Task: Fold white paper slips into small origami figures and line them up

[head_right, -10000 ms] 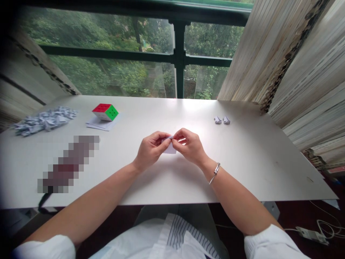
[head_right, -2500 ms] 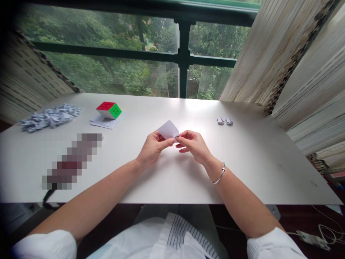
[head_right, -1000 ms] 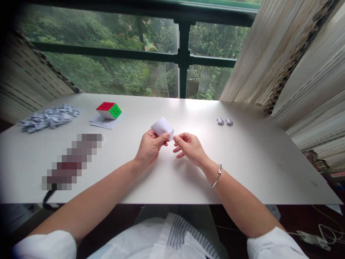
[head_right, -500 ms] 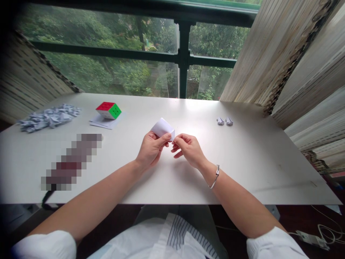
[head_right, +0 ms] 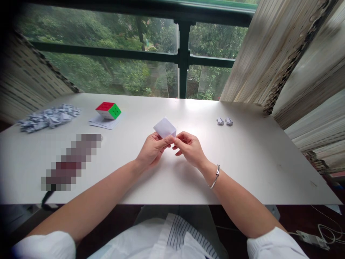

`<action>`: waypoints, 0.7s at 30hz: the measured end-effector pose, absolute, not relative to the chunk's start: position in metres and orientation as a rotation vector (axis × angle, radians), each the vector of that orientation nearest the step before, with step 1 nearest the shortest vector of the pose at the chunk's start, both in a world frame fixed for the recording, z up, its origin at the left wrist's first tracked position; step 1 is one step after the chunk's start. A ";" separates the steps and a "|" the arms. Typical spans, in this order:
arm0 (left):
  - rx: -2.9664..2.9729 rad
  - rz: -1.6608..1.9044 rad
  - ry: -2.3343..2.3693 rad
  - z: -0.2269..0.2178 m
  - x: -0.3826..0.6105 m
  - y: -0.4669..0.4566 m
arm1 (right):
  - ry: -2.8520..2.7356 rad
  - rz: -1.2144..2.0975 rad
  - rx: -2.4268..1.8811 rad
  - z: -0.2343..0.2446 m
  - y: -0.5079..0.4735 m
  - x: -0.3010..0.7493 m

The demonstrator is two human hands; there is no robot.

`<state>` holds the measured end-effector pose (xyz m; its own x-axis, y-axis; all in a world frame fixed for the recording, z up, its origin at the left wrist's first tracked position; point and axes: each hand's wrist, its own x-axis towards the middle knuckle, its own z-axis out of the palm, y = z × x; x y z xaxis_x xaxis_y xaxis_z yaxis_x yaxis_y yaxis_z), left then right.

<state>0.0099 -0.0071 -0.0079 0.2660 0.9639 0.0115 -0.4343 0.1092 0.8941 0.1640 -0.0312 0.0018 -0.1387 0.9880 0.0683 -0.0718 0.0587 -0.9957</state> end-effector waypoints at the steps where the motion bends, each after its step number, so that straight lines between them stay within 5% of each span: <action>1: 0.937 1.128 0.709 -0.008 0.009 -0.007 | -1.298 1.290 -1.043 0.002 -0.031 0.164; 21: 1.098 1.076 0.808 -0.003 0.005 -0.006 | -1.212 1.310 -1.007 0.002 -0.029 0.168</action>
<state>0.0050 -0.0060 -0.0026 0.3003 0.9538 -0.0026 -0.2683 0.0871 0.9594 0.1676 -0.0290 0.0022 -0.1077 0.9920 0.0661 -0.1430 0.0503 -0.9884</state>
